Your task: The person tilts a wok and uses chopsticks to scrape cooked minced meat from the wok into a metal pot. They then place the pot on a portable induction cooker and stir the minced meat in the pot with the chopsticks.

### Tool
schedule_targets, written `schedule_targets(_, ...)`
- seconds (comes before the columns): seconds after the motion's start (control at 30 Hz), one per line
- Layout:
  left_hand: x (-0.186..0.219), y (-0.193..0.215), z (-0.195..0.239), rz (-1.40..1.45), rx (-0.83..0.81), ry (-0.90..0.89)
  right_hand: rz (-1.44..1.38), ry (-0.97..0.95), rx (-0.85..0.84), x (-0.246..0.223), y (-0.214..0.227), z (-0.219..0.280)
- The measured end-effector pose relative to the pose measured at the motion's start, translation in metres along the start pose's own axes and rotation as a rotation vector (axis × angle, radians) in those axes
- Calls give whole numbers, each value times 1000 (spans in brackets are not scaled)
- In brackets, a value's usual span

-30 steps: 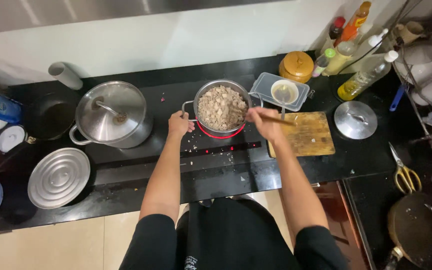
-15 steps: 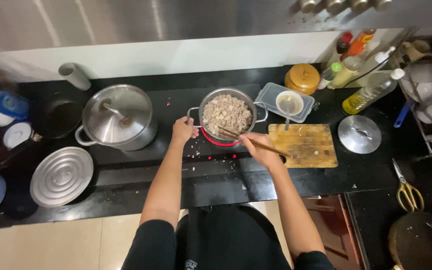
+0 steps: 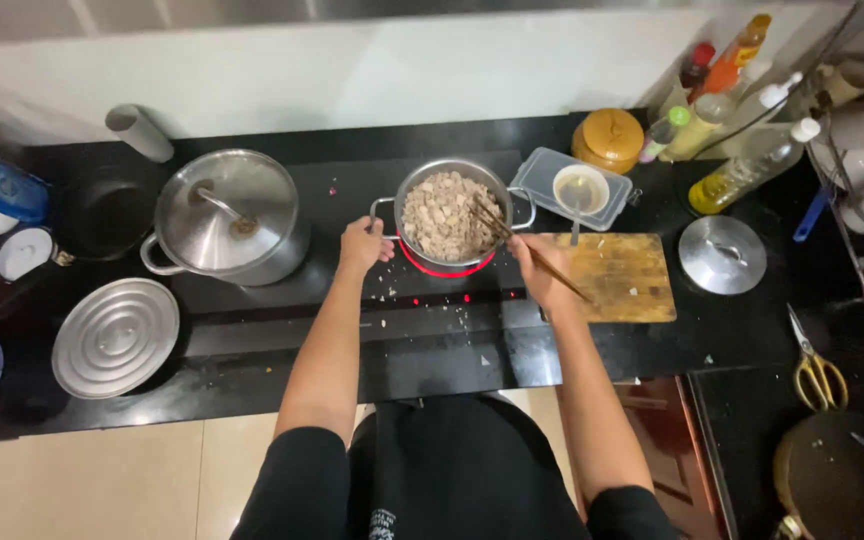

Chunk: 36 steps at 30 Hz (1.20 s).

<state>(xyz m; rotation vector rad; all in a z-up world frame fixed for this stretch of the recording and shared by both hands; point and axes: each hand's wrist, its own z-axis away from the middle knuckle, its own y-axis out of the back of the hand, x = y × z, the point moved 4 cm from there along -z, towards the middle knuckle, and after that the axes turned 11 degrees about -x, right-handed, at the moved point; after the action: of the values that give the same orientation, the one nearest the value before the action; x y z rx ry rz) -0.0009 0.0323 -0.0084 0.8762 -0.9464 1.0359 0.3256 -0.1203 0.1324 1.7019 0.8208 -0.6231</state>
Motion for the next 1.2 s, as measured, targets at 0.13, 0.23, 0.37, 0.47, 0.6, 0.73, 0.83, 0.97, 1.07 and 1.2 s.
schedule_targets(0.13, 2, -7, 6, -39, 30, -10, 67, -26, -6, -11, -2, 5)
schedule_targets(0.23, 7, -12, 7, -30, 107, -16, 94, 1, 12, -23, 8, 4)
schedule_targets(0.37, 2, -14, 24, -146, 271, -211, 34, 92, 59, -30, 27, 11)
schedule_targets(0.47, -22, -13, 29, -283, 319, -375, -29, 76, 21, -22, 31, 12)
schedule_targets(0.6, 18, -14, 42, -291, 284, -309, -341, 12, -162, 7, 22, 0)
schedule_targets(0.73, 21, -9, 44, -257, 268, -197, -303, -2, -192, -24, 40, 1)
schedule_targets(0.83, 22, -7, 37, -281, 272, -163, -343, 31, -291, -22, 21, 0)
schedule_targets(0.97, 14, -11, 31, -203, 269, -120, -142, 177, -307, -16, -9, 3)
schedule_targets(1.07, 9, -10, 24, -150, 269, -118, 17, 178, -235, -23, -14, 11)
schedule_targets(1.2, 15, -14, 25, -167, 294, -67, 6, 174, -85, -34, 7, 19)
